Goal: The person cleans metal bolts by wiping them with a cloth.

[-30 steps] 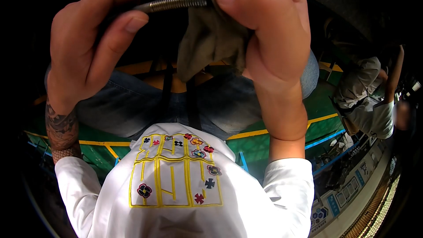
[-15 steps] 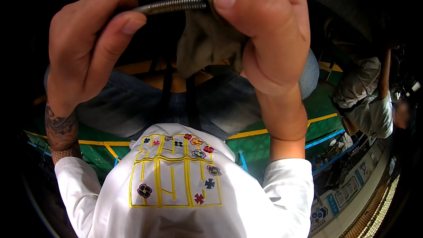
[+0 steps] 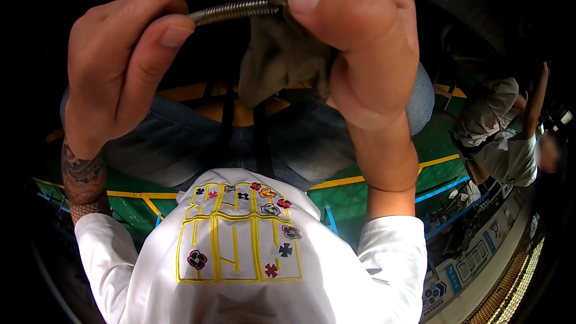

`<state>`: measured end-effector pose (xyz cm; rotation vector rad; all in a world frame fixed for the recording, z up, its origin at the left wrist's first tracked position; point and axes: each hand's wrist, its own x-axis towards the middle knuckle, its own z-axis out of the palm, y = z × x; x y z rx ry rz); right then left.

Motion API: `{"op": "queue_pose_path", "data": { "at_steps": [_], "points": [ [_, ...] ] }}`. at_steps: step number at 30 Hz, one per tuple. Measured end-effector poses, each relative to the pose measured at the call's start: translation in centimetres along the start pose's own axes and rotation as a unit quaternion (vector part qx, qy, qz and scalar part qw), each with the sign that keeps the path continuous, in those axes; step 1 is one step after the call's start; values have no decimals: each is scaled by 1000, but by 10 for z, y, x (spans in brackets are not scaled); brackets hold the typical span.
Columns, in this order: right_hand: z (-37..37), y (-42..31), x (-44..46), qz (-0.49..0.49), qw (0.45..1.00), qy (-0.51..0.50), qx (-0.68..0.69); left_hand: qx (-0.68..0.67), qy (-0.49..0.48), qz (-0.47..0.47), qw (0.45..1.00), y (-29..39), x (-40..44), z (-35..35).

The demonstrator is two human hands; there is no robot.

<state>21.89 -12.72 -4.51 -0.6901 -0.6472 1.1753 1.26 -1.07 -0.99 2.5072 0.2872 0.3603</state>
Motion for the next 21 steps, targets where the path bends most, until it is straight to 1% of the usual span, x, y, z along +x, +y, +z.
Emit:
{"op": "queue_pose_path", "data": {
  "at_steps": [2, 4, 5, 7, 10, 13, 17, 19, 21],
  "points": [
    [7, -4, 1, 31, 998, -12, 47, 0, 1, 7, 1000, -1, 1, -1],
    [2, -1, 2, -72, 994, -41, -78, 0, 3, 7, 1000, -1, 1, 0],
    [-15, 9, 1, -192, 952, -62, -229, -1, 4, 6, 1000, -1, 1, 0],
    [-27, 12, -2, -295, 874, -87, -377, 0, 8, 6, 1000, -1, -1, 2],
    [-29, 9, -2, -275, 884, -104, -363, -1, 12, 7, 1000, -1, -1, 2],
    [-28, 11, 0, -278, 898, -100, -327, -1, 14, 7, 1000, 0, 0, 3],
    [-30, 10, -1, -285, 887, -77, -355, -1, 18, 9, 1000, 0, 2, 4],
    [-30, 9, -1, -278, 893, -82, -343, -1, 19, 11, 1000, -1, 4, 4],
    [-29, 9, 0, -260, 912, -86, -306, -3, 21, 10, 1000, -1, 5, 5]
  ]
}}
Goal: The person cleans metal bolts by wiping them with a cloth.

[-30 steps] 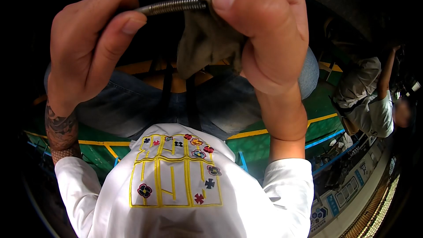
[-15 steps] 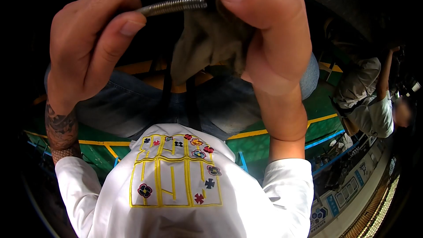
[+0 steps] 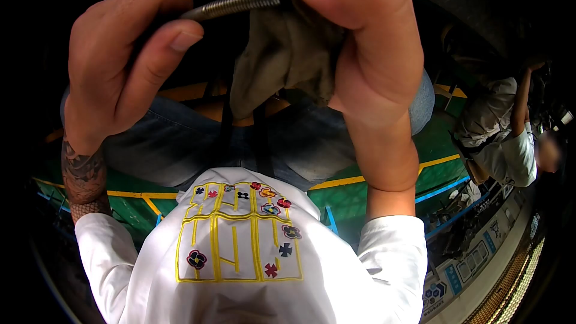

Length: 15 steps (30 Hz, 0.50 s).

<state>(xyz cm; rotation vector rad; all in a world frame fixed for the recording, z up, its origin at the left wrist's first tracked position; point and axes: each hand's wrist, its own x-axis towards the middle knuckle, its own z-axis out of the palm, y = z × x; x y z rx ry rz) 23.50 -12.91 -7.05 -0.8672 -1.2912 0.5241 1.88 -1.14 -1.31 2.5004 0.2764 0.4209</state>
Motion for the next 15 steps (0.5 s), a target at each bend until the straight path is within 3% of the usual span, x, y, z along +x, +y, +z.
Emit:
{"op": "queue_pose_path", "data": {
  "at_steps": [2, 7, 15],
  "points": [
    [0, -1, 1, 28, 998, 15, 63, 0, 1, 0, 1000, 0, 0, 0],
    [5, -5, 1, 31, 999, 24, -24, 3, 1, -3, 1000, 1, 0, 1],
    [2, 0, 1, 33, 999, 16, 28, 4, 0, -11, 1000, 2, 0, 0]
  ]
}}
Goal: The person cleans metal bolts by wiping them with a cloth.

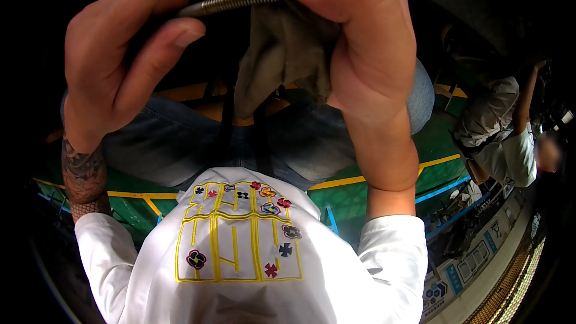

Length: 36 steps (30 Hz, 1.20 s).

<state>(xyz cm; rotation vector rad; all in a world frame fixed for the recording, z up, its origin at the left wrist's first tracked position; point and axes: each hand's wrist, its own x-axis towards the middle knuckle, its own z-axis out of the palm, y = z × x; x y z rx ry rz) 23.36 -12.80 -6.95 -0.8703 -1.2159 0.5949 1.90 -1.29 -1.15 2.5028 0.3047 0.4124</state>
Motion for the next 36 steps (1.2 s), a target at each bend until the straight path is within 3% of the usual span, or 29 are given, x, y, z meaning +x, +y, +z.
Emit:
{"op": "queue_pose_path", "data": {
  "at_steps": [2, 4, 7, 9, 13, 20, 25, 28, 29, 31, 32, 34, 36],
  "points": [
    [-3, 3, -1, -12, 1000, -11, -2, 2, -1, -2, 1000, 0, -1, -2],
    [-2, 0, 1, 60, 995, 16, 80, 1, -3, -9, 1000, 1, -3, -2],
    [10, -17, 12, 234, 930, 77, 271, 1, -8, -17, 1000, 2, -4, -3],
    [11, -19, 15, 268, 912, 52, 305, 1, -10, -23, 1000, 2, -5, -3],
    [4, -7, 8, 204, 941, 30, 267, 0, -14, -33, 999, 3, -4, -5],
    [15, -16, 14, 254, 918, 22, 304, -19, -28, -70, 997, 4, -4, -6],
    [14, -17, 14, 242, 926, 25, 291, -8, -15, -40, 999, 5, -4, -6],
    [10, -11, 6, 164, 969, 50, 177, -3, -10, -31, 999, 5, -4, -5],
    [7, -2, 0, 97, 989, 43, 100, -4, -10, -29, 1000, 5, -3, -5],
    [9, -3, -1, 94, 992, 59, 55, -3, -8, -24, 1000, 5, -2, -5],
    [19, -15, 6, 156, 980, 84, 86, -2, -6, -22, 1000, 5, -2, -5],
    [22, -20, 9, 184, 975, 81, 97, -1, -4, -20, 1000, 6, -1, -5],
    [14, -12, 4, 117, 992, 40, 36, 1, -3, -16, 1000, 6, 0, -3]
  ]
}}
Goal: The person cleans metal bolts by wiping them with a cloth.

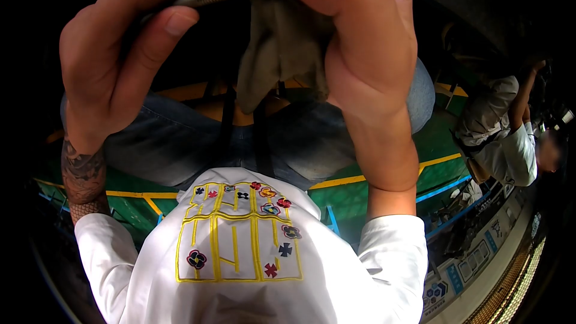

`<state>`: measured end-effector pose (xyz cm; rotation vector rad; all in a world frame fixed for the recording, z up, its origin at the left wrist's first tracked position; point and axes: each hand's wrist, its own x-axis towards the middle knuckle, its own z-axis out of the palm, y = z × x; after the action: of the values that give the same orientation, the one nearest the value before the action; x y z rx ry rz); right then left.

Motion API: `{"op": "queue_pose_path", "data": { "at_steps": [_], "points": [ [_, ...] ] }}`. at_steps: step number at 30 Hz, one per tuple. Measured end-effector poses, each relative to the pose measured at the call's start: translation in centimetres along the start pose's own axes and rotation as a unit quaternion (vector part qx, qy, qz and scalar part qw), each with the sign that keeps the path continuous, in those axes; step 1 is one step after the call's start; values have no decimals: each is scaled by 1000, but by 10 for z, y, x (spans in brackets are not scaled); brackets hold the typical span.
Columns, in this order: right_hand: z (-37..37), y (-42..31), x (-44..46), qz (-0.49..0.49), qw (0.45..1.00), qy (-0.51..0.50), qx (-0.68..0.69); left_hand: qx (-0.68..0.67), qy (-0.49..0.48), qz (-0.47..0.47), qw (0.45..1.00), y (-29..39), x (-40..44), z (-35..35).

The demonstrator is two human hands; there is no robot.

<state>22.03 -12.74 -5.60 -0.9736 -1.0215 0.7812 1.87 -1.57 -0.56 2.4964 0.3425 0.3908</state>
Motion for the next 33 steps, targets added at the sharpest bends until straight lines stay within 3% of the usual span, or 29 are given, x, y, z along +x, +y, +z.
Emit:
{"op": "queue_pose_path", "data": {
  "at_steps": [4, 5, 8, 11, 17, 20, 22, 25, 27, 31, 33],
  "points": [
    [-3, 9, -7, -96, 988, -1, -118, 0, 3, 3, 1000, 1, 1, -1],
    [-4, 8, -4, -81, 994, -7, -80, 0, 4, 2, 1000, 1, 1, -1],
    [37, -18, 19, 94, 981, 77, 153, 2, 7, 4, 1000, 1, 1, -1],
    [43, -24, 26, 170, 946, 39, 274, 3, 8, 3, 1000, 1, 1, -1],
    [8, -7, 4, 104, 989, 31, 102, 3, 10, 4, 1000, 0, 1, -2],
    [-1, 8, -1, -39, 996, 0, -77, 3, 10, 3, 1000, 1, 0, -3],
    [-3, 8, 1, -39, 997, -13, -65, 3, 11, 3, 1000, 1, 1, -4],
    [2, -5, 7, 103, 985, -8, 141, 4, 11, 4, 1000, 1, 1, -4],
    [9, -11, 6, 146, 969, 3, 200, 5, 12, 4, 1000, 1, 1, -3],
    [2, -5, 1, 121, 982, 28, 145, 7, 11, 6, 1000, 1, 2, -3],
    [8, -11, 4, 155, 969, 29, 192, 7, 11, 8, 1000, 1, 2, -3]
  ]
}}
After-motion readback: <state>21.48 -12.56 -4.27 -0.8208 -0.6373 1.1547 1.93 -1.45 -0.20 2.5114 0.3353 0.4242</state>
